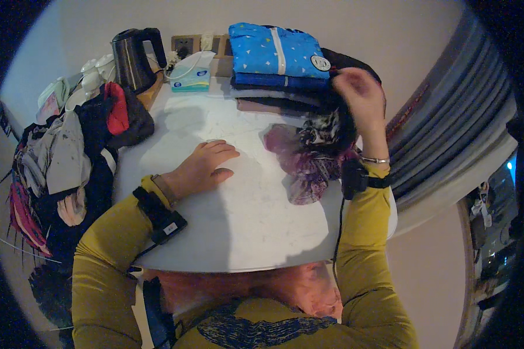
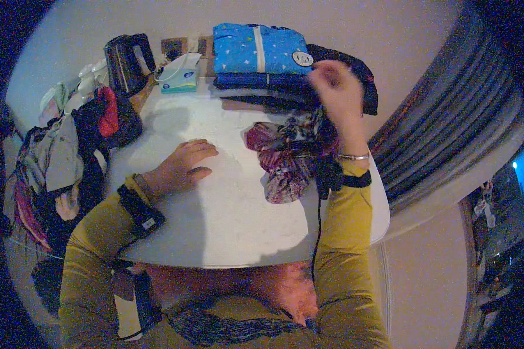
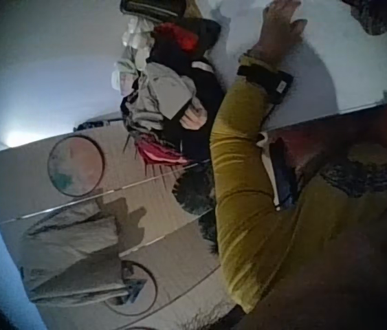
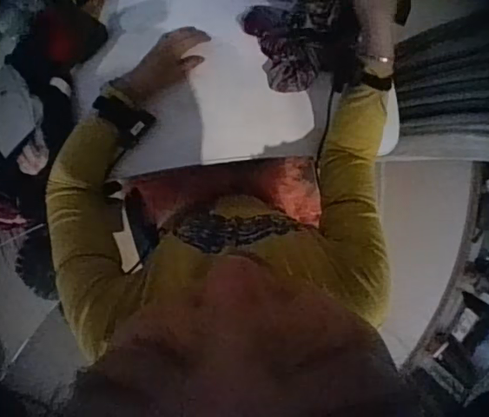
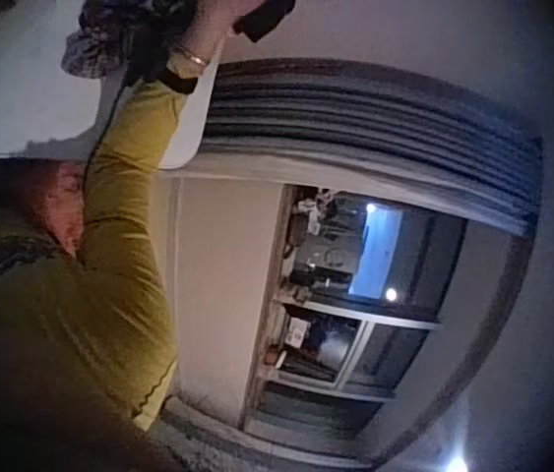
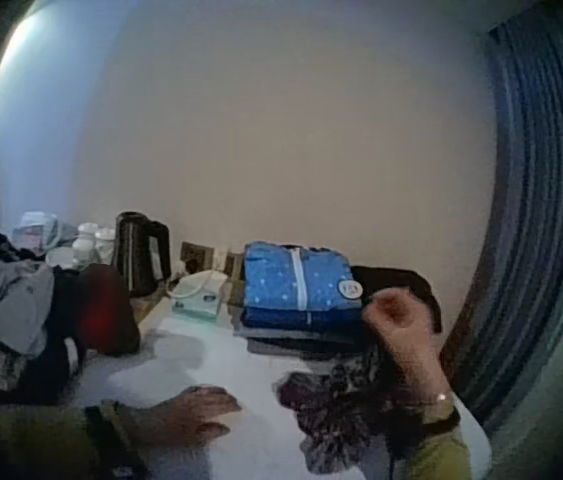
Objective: The person folds a blue patterned garment and places it on a stack. Then they unfold and fold a maroon patterned scarf, smoothing and aligning it before stacking it with the other folded items.
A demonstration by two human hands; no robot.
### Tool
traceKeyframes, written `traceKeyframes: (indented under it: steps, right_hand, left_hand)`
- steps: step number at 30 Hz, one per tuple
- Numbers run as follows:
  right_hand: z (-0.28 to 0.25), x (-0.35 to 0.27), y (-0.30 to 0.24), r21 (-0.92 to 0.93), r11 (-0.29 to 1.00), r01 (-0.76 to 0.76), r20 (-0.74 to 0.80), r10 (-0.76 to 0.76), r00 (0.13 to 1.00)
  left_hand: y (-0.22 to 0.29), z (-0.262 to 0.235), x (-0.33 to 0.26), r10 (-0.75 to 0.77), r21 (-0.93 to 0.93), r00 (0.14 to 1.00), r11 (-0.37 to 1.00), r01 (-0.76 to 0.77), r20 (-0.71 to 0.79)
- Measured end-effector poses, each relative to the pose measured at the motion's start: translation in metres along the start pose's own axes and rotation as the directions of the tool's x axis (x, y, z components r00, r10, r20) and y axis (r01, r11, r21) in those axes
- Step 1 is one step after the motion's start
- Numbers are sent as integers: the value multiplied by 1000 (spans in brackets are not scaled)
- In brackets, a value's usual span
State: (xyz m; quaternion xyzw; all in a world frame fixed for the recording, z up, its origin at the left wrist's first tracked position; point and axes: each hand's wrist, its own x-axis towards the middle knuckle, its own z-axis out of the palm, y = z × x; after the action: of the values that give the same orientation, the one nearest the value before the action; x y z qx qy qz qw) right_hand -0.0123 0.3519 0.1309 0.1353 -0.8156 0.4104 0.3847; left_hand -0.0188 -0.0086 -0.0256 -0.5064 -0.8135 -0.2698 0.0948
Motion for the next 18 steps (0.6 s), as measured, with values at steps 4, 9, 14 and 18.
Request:
traceKeyframes:
  steps: [4,9,14,18]
  right_hand:
    - [40,-28,-23,-217,966,141,758,76,648]
    - [63,-52,20,-435,831,348,777,152,611]
    - [76,-52,40,-563,783,266,744,340,575]
    - [85,-45,1,-9,944,-330,697,243,675]
  left_hand:
    - [-1,-2,-5,-3,21,1000,1000,3,-4]
    - [-1,-3,-1,58,-18,995,998,-60,-82]
    - [3,-5,0,76,-31,988,996,-80,-134]
    - [8,-7,0,-42,-162,982,987,12,-183]
